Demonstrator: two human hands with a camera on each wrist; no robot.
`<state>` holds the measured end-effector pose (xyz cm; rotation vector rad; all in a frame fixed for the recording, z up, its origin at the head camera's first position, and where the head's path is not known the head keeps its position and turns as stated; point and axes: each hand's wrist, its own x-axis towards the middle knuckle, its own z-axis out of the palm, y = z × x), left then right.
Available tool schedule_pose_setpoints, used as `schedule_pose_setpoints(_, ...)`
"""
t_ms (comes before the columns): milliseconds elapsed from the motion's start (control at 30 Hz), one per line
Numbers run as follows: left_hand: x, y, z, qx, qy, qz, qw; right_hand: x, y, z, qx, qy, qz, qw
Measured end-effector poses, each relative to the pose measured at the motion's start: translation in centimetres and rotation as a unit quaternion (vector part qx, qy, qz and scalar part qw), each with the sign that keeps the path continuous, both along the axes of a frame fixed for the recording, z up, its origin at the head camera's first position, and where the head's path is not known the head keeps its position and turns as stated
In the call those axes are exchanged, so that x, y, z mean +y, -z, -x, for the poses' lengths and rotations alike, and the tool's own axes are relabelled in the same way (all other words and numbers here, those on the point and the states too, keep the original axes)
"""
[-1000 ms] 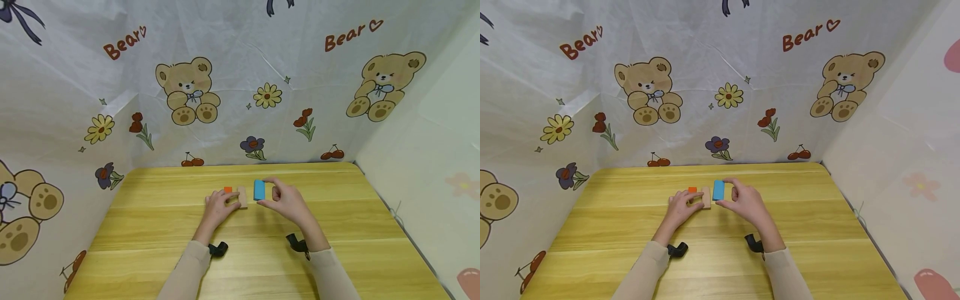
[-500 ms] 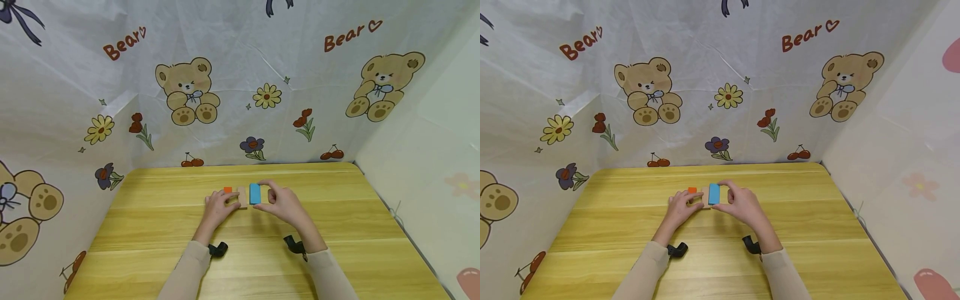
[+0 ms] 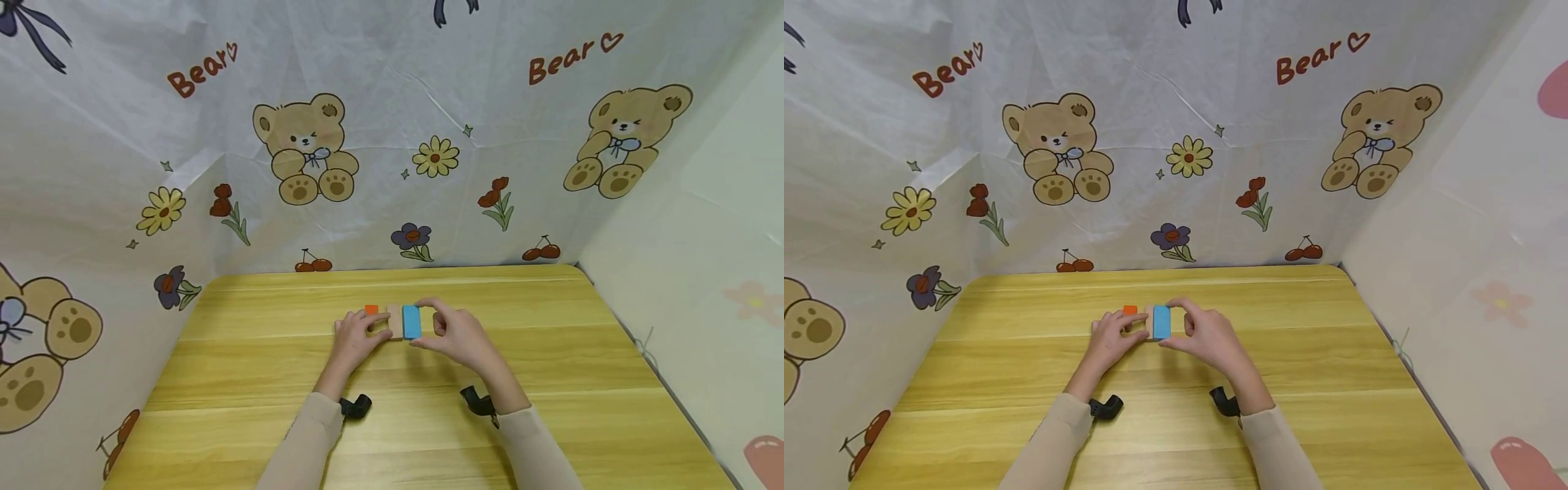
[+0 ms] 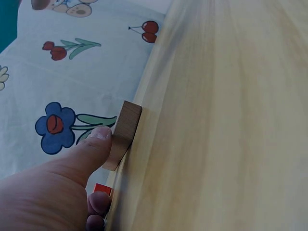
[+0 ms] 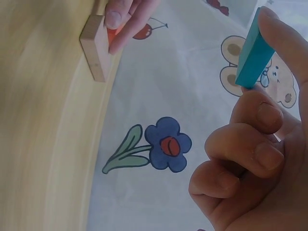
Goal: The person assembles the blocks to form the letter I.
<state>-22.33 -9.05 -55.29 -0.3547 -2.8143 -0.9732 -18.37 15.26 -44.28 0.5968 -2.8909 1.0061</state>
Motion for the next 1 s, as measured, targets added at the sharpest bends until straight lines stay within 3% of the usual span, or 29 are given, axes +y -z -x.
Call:
schedule_pose_setpoints(367, 0.0, 0.1, 0.0, -0.006, -0.001, 0.004, 1.0000, -0.5, 1.1, 0.3, 0.005, -0.011, -0.003, 0.9999)
schedule_pose_setpoints(1000, 0.0, 0.1, 0.1, -0.003, -0.005, 0.012, 0.9999, -1.0, 2.0, 0.7, -0.039, -0.016, -0.026, 0.9988)
